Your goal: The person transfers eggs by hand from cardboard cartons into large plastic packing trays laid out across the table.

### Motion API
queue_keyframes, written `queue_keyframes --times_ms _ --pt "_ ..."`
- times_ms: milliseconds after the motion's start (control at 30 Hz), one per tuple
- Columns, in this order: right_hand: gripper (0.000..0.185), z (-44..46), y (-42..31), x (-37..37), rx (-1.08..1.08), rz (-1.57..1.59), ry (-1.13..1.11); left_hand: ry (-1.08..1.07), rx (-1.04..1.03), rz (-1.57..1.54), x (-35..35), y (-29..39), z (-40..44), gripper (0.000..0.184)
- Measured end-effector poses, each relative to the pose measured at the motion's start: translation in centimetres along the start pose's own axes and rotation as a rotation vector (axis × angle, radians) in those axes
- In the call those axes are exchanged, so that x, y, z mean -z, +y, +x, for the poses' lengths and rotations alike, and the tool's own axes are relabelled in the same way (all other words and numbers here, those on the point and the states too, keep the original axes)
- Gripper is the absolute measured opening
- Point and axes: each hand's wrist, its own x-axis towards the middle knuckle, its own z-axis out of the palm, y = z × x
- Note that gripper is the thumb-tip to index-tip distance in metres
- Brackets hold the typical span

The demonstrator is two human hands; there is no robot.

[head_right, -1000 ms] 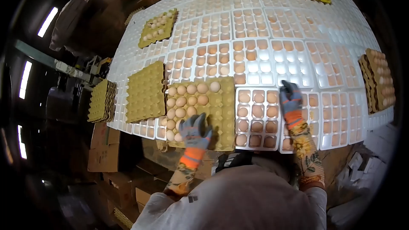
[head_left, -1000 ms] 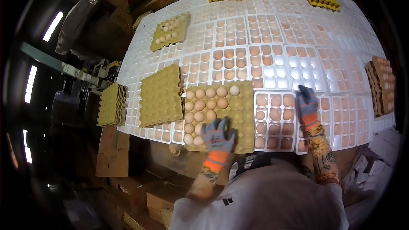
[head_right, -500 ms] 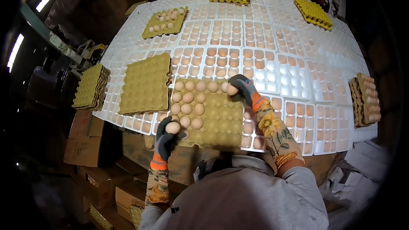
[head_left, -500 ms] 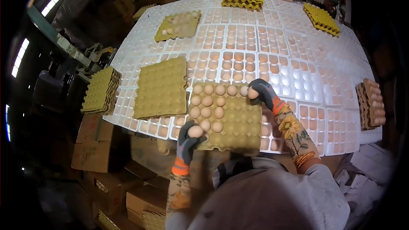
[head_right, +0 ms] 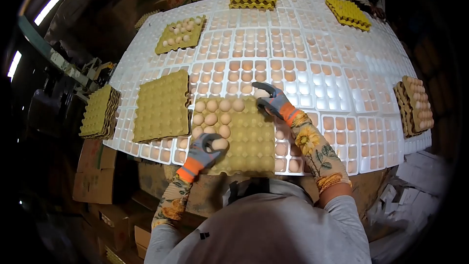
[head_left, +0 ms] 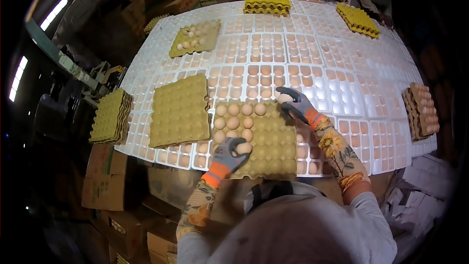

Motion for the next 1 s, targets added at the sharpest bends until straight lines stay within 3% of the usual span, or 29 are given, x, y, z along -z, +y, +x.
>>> queue_keyframes --times_ms 33,67,133,167,200,267,300,367,400,467,533,567,600,633,667,733,800,833,867,933,967,1000 --pt "0.049 0.5 -0.1 -0.9 0.100 -0.612 0.045 0.055 0.001 -0.423 0.2 -1.0 0.7 0.043" --pt "0.050 1.1 -0.2 -2.1 0.193 -1.223 0.090 -0.072 0.271 -1.204 1.0 -2.1 0.2 0.047" --pt "0.046 2.3 -0.7 -6.0 0.035 -1.658 0.088 -0.021 0.243 -1.191 2.2 0.9 0.9 0.051" --pt "0.046 3.5 0.9 -7.0 0.028 -1.650 0.093 -0.067 0.160 -1.037 1.8 -0.9 1.5 0.052" --pt "0.048 5.1 2.8 -7.5 0.113 -1.687 0.060 0.005 -0.170 -0.257 0.6 -2.8 3.4 0.052" --pt "0.053 7.9 7.0 -7.5 0.262 -1.763 0.006 -0.037 -0.060 0.543 0.4 1.6 3.5 0.054" --pt "0.055 8.5 8.2 -6.5 0.314 -1.810 -0.001 0.000 -0.085 0.684 -0.9 1.4 4.0 0.043" --pt "0.060 5.1 4.4 -5.2 0.174 -1.659 0.050 0.047 -0.170 0.831 -2.6 0.1 4.8 0.035" --pt "0.062 1.2 0.4 -6.4 0.031 -1.440 0.110 0.018 -0.156 0.819 -2.9 -0.7 5.5 0.034" --pt "0.054 -3.7 1.4 -4.9 0.093 -1.147 0.381 0.084 -0.232 0.741 -2.3 0.8 5.6 0.032" --pt "0.060 -9.6 2.6 -1.5 0.037 -1.132 0.461 -0.060 -0.086 0.676 -1.6 1.6 6.3 0.033" --pt "0.066 -12.9 2.9 0.6 0.010 -1.107 0.480 -0.229 0.024 0.718 -1.3 1.6 6.4 0.037" --pt "0.066 -16.2 2.8 2.9 -0.004 -1.102 0.512 -0.212 0.001 0.318 -2.1 -3.1 7.1 0.039" --pt "0.062 -20.0 2.8 5.2 0.068 -1.065 0.703 -0.215 -0.024 -0.081 -2.9 -7.8 7.8 0.042" --pt "0.059 -23.5 2.8 7.0 0.138 -1.019 0.888 -0.208 -0.002 0.269 -2.8 -4.3 7.8 0.041" --pt "0.056 -28.8 2.3 10.7 -0.050 -1.168 1.106 -0.163 0.032 0.976 -1.9 1.7 7.3 0.042" --pt "0.053 -31.6 2.5 13.2 -0.217 -1.239 1.227 -0.278 0.073 0.754 -0.8 3.3 8.0 0.050" --pt "0.051 -32.0 2.4 14.0 -0.294 -1.262 1.209 -0.058 0.030 0.639 -0.8 4.6 7.8 0.045" --pt "0.049 -32.4 2.3 14.8 -0.371 -1.287 1.187 0.029 -0.130 0.611 -0.8 3.4 8.0 0.044" --pt "0.043 -31.6 1.0 14.9 -0.333 -1.289 1.195 -0.006 -0.296 0.162 -3.5 8.4 8.8 0.042" --pt "0.041 -30.8 2.3 15.8 -0.140 -1.326 1.251 -0.030 -0.216 -0.097 -6.5 10.4 8.8 0.044" --pt "0.042 -29.6 2.1 16.2 -0.015 -1.311 1.262 -0.141 -0.224 -0.086 -9.6 11.1 9.5 0.045"
